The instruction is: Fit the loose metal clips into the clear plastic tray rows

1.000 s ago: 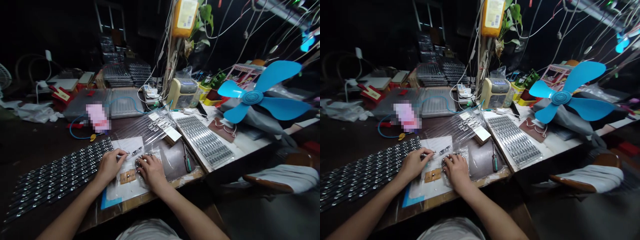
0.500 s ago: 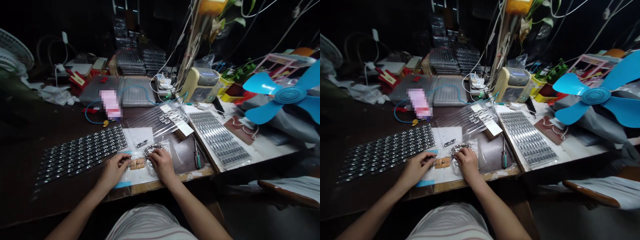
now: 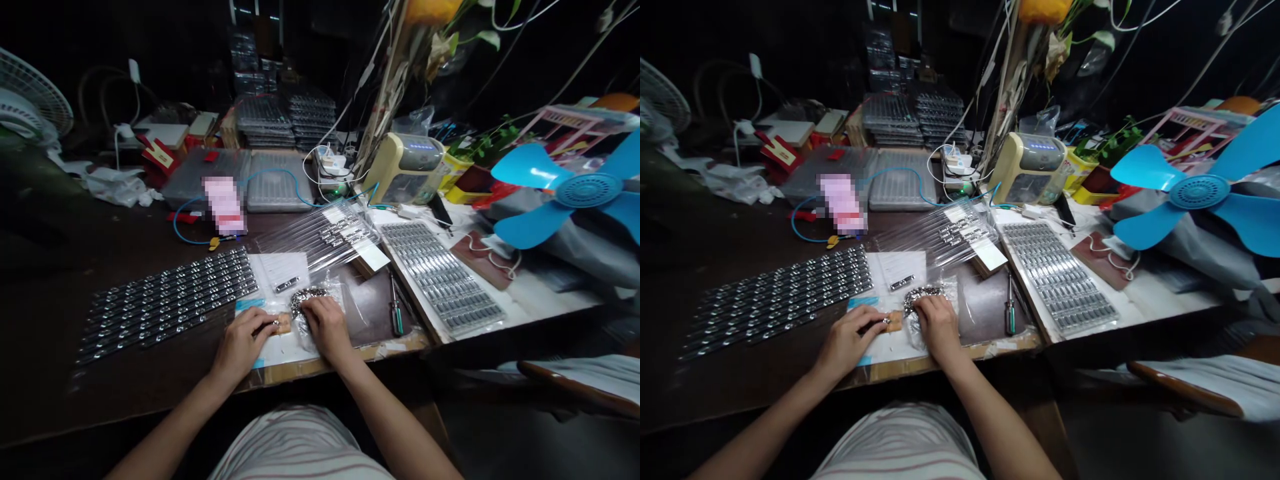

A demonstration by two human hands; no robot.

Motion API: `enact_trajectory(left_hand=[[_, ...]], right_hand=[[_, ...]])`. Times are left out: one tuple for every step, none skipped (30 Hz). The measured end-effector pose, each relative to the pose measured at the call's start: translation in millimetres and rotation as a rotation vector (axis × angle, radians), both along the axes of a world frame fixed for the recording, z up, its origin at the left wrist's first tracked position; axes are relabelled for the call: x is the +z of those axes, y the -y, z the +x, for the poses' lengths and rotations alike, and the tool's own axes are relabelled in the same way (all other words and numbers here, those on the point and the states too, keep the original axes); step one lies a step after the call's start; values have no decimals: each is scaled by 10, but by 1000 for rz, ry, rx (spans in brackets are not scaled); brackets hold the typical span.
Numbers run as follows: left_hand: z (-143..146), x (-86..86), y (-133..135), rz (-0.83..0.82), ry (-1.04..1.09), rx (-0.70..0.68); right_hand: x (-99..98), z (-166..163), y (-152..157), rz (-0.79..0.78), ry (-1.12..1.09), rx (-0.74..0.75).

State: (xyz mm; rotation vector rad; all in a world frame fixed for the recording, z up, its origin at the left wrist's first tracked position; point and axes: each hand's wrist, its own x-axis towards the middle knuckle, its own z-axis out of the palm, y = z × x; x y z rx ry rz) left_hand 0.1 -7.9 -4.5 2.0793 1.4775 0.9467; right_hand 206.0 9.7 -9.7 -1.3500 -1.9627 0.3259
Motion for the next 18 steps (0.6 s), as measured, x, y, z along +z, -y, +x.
enact_trajectory(left_hand=[[1, -1, 0, 6, -13, -1], [3, -1, -2, 10, -25, -2], [5, 0, -4, 12, -34, -2], [8, 3, -7, 13, -41, -1], [10, 5, -9, 14, -45, 0], [11, 8, -11, 15, -46, 1], [13, 10, -12, 17, -44, 0], [14, 11, -12, 20, -41, -1], [15, 12, -12, 23, -38, -3], [16, 13, -12, 27, -38, -5], [17, 13, -11, 32, -43, -7], [18, 14, -9, 38, -50, -8], [19, 15, -7, 45, -61, -9], [20, 17, -5, 51, -72, -11], [22, 18, -2, 56, -81, -14], [23, 20, 1, 60, -86, -17], [25, 20, 4, 62, -87, -20], [26, 20, 6, 63, -84, -22]], right_hand=[[-1, 0, -1, 0, 3, 4], [-2, -1, -2, 0, 6, 7], [-2, -2, -3, 0, 11, 9], [-2, -3, -5, 0, 14, 10], [-3, -4, -6, 1, 14, 9], [-3, -4, -7, 3, 13, 7], [-3, -4, -8, 6, 10, 5], [-3, -4, -9, 9, 5, 4], [-4, -4, -11, 11, 1, 5], [-4, -4, -12, 13, -2, 5], [-4, -5, -13, 14, -2, 6], [-5, -6, -14, 14, -2, 7], [-6, -8, -15, 12, 0, 7], [-7, -9, -15, 10, 2, 5], [-8, -10, -13, 7, 4, 4], [-8, -10, -11, 4, 6, 5], [-6, -7, -8, 0, 8, 5], [-1, -1, -4, -5, 8, 4]])
